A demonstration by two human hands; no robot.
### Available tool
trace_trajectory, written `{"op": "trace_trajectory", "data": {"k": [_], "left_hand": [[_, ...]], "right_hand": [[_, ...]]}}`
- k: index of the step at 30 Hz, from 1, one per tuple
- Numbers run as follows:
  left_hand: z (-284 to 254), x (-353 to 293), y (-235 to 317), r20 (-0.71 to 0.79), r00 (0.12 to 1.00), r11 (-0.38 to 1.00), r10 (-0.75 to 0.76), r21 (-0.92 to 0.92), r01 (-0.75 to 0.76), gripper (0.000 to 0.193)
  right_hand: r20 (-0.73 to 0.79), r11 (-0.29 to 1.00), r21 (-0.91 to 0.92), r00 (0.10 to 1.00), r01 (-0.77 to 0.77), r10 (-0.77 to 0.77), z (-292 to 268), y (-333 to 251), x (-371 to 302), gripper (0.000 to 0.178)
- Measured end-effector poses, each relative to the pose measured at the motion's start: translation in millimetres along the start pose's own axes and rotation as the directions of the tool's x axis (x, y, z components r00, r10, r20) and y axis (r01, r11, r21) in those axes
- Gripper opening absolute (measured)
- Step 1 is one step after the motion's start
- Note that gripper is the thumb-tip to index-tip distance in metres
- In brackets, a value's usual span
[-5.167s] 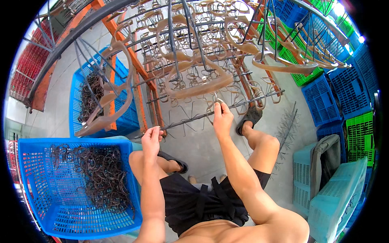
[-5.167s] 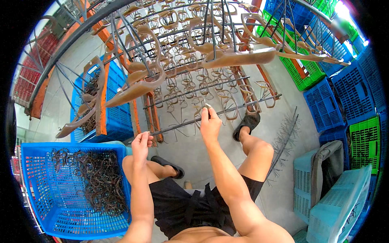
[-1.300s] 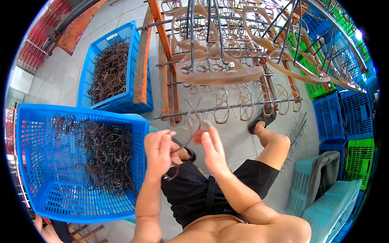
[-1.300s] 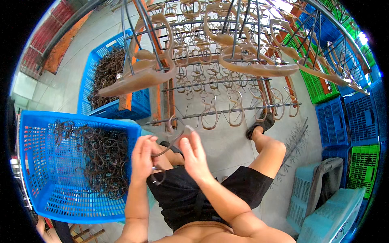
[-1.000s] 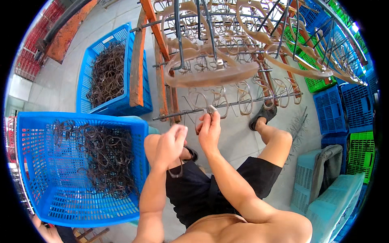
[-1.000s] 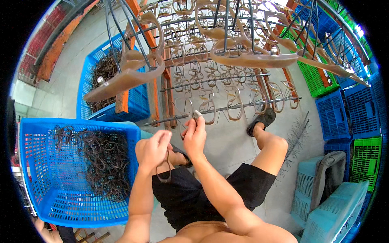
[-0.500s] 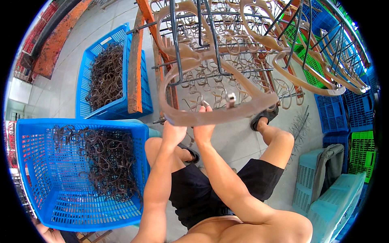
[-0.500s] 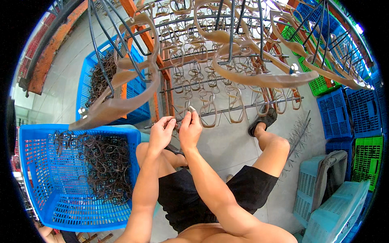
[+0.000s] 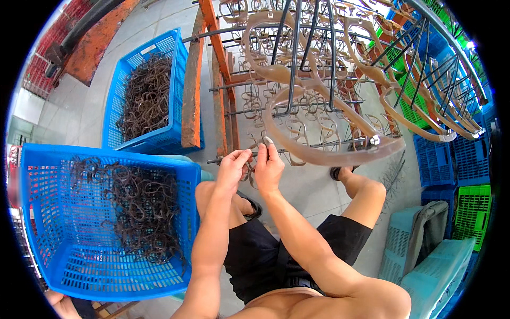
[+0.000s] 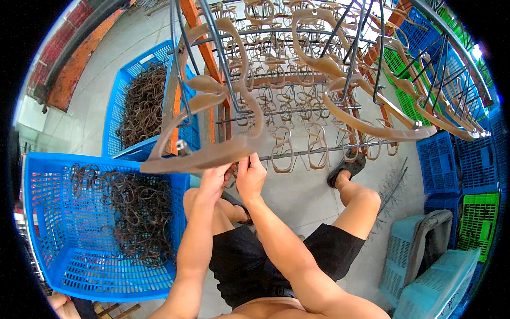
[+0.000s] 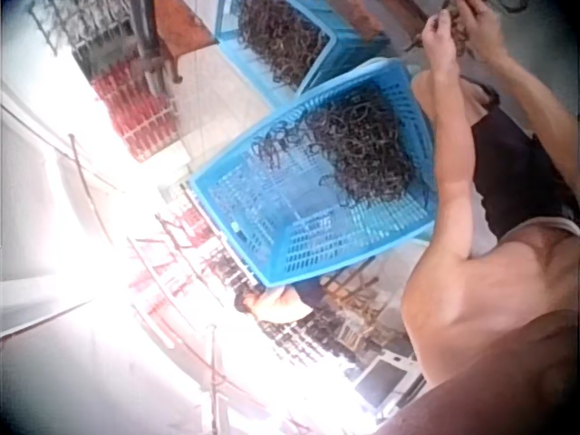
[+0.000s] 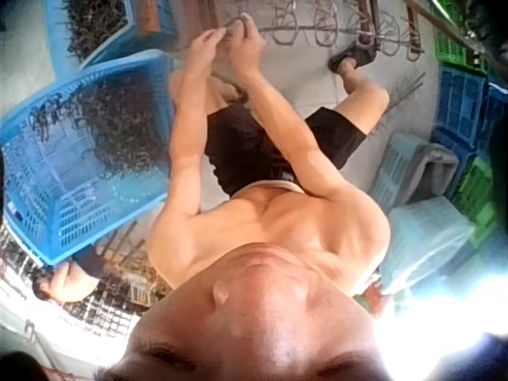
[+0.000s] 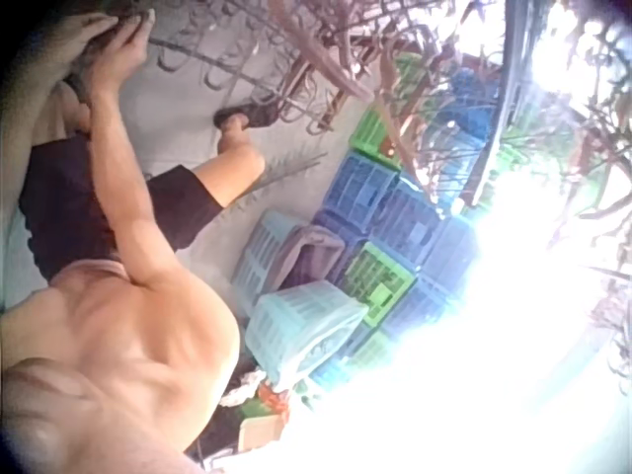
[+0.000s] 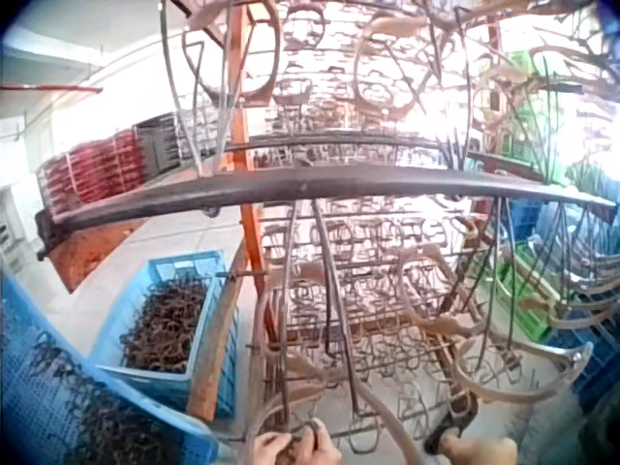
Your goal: The person sits in a workshop and repeatedly picks up small metal hooks from a blue basket, then attaches them one by one to horizontal rods on a multi-tiered metal rack. The person works steadily, filling the rack with hooks.
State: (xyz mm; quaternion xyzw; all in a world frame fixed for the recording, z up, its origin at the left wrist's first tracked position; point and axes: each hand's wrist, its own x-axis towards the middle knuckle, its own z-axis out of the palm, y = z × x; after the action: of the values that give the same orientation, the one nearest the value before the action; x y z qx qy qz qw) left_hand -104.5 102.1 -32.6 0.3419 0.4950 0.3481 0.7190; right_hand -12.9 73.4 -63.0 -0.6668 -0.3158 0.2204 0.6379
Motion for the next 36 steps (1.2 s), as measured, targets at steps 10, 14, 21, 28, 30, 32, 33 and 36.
{"op": "trace_trajectory", "data": {"k": [10, 14, 21, 28, 30, 32, 33, 36], "left_hand": [[-4.2, -6.6, -7.7, -0.066, 0.992, 0.982, 0.104, 0.166, -0.092, 0.020], [-6.1, -61.0, 16.8, -0.221, 0.939, 0.959, 0.262, 0.167, -0.228, 0.016], [-41.6, -148.3, 38.8, -0.245, 0.878, 0.872, 0.412, -0.173, -0.458, 0.024], [-33.7, -180.8, 39.3, 0.560, 0.768, 0.823, 0.312, 0.245, -0.513, 0.016], [-9.7, -185.0, 38.6, 0.522, 0.798, 0.466, 0.303, 0.649, -0.601, 0.014], [6.4, -196.3, 35.5, 0.671, 0.686, 0.188, 0.280, 0.663, -0.725, 0.026], [15.1, -201.4, 29.0, 0.734, 0.652, 0.083, 0.190, 0.650, -0.756, 0.030], [27.8, -208.3, -18.2, 0.882, 0.415, -0.217, 0.224, 0.461, -0.861, 0.037]], "right_hand": [[0.176, 0.931, 0.153, 0.936, -0.331, 0.304, -25.8, -13.0, 0.2, 0.035], [0.174, 0.962, -0.051, 0.946, -0.270, 0.275, -52.9, 23.7, -19.5, 0.033], [0.340, 0.773, -0.600, 0.808, -0.208, 0.481, -105.4, 94.9, -64.0, 0.040], [0.839, 0.614, -0.105, 0.262, -0.782, 0.477, -109.5, -21.2, -82.2, 0.043], [0.727, 0.880, -0.195, 0.538, -0.433, 0.426, -114.3, -42.7, -78.0, 0.043], [0.733, 0.684, -0.187, 0.363, -0.705, 0.576, -127.1, -65.6, -71.8, 0.042], [0.722, 0.461, -0.176, 0.204, -0.870, 0.661, -129.0, -77.4, -74.6, 0.041], [0.807, 0.461, -0.309, 0.027, -0.832, 0.590, -136.9, -100.2, -77.0, 0.033]]}}
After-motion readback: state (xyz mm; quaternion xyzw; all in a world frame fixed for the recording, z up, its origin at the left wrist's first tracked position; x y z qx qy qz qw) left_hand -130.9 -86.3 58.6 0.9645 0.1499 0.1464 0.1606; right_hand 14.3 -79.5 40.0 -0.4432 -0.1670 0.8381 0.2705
